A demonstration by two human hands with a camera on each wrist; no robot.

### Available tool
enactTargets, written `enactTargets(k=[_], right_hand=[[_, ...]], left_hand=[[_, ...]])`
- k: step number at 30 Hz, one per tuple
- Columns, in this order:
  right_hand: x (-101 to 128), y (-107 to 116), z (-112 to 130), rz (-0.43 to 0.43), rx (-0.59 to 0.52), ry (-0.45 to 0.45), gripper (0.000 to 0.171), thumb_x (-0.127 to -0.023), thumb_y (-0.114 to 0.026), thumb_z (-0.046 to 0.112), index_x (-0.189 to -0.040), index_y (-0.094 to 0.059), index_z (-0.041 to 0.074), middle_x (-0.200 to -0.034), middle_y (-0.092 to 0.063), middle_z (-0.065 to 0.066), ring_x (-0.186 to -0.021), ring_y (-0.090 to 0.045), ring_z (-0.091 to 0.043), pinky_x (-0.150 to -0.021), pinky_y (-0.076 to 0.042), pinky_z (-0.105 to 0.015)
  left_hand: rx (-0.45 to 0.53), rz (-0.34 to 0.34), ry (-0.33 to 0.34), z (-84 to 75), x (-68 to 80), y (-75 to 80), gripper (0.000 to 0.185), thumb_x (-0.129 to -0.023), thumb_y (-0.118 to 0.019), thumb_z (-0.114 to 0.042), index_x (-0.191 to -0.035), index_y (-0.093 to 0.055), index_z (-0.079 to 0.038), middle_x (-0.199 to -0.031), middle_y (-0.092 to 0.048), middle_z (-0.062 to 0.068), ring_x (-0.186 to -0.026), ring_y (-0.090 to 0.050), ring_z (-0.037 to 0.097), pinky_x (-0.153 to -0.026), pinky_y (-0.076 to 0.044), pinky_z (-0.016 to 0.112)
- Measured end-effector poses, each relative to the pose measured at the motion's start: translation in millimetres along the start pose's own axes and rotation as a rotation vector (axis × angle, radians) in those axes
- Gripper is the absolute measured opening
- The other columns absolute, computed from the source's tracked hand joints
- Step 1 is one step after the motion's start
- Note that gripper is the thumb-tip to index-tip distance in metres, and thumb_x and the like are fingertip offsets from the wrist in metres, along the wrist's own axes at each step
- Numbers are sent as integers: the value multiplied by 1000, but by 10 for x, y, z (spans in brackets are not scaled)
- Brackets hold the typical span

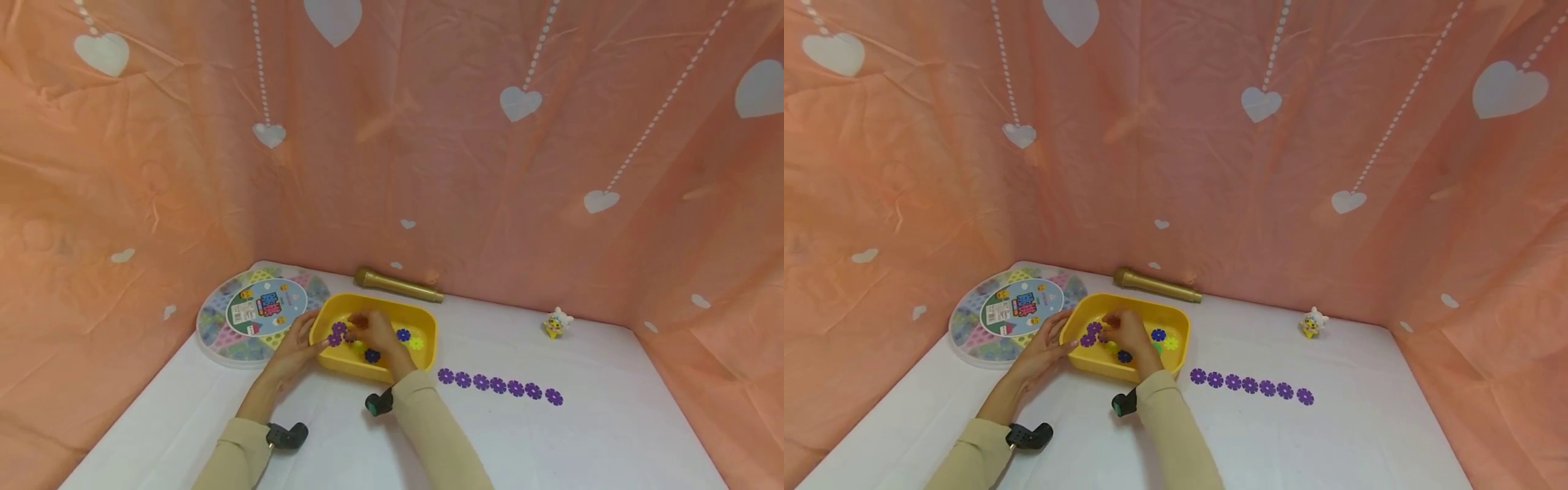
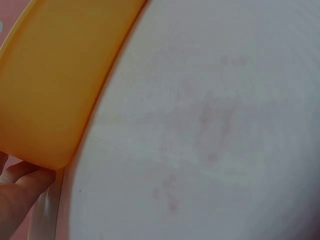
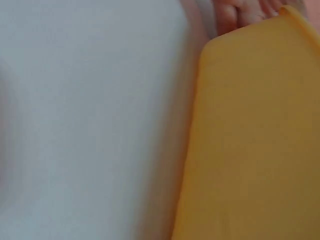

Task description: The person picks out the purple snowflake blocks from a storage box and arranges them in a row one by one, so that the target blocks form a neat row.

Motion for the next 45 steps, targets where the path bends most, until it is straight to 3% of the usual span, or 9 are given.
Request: enactTargets(k=[7, 12, 17, 26, 33, 38, 45], right_hand=[[38, -88, -10, 57, 197, 15, 32, -75, -78, 11, -101, -67, -4, -97, -65, -15, -90, -59, -26, -85, -51, -32], [38, -125, -7, 79, 260, 48, 29, -76, -77, 12, -100, -69, -3, -94, -65, -13, -88, -56, -24, -85, -49, -32], [39, -139, -20, 80, 297, 44, 24, -76, -77, 13, -94, -71, 0, -86, -62, -8, -80, -54, -18, -78, -49, -26], [53, -133, -64, 71, 258, -50, 24, -68, -81, 14, -86, -72, 1, -80, -67, -6, -73, -58, -14, -69, -53, -22], [36, -63, -66, 34, 307, -78, 26, -67, -81, 19, -85, -72, 4, -80, -68, -4, -75, -61, -15, -67, -52, -21], [45, 61, 14, -6, 238, -85, 29, -70, -81, 22, -91, -71, 4, -83, -68, -6, -76, -61, -15, -67, -53, -22], [118, 239, 76, -35, 96, -119, 26, -74, -78, 16, -96, -69, 4, -87, -68, -5, -77, -61, -15, -67, -53, -22]], left_hand=[[4, 1, 31, 31, 50, -37, 71, -89, -59, -4, -147, -20, -17, -155, -15, 10, -140, -19, 34, -107, -33, 40], [6, 2, 27, 13, 73, -54, 71, -89, -59, -4, -147, -19, -16, -155, -16, 12, -139, -20, 35, -106, -34, 39], [26, 16, 11, 5, 88, -75, 71, -89, -58, -2, -146, -19, -15, -155, -15, 13, -139, -21, 36, -103, -38, 38], [43, 19, 10, 35, 92, -75, 71, -89, -57, -1, -147, -18, -15, -155, -14, 13, -139, -20, 35, -103, -38, 35], [12, 24, -14, 6, 75, -71, 70, -89, -58, -3, -146, -19, -14, -155, -16, 13, -140, -18, 35, -107, -33, 39], [2, 32, -41, -27, 43, -47, 70, -89, -58, -2, -146, -19, -12, -154, -17, 14, -139, -19, 35, -105, -34, 38], [22, 12, 0, -18, 14, -8, 70, -90, -59, -4, -146, -19, -16, -155, -16, 11, -140, -19, 34, -104, -36, 37]])
Point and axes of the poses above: each hand's wrist, its own x-axis away from the middle knuckle, its own y-axis out of the back of the hand, z = x × y, the point moved 8 cm from there along -x, towards the middle knuckle
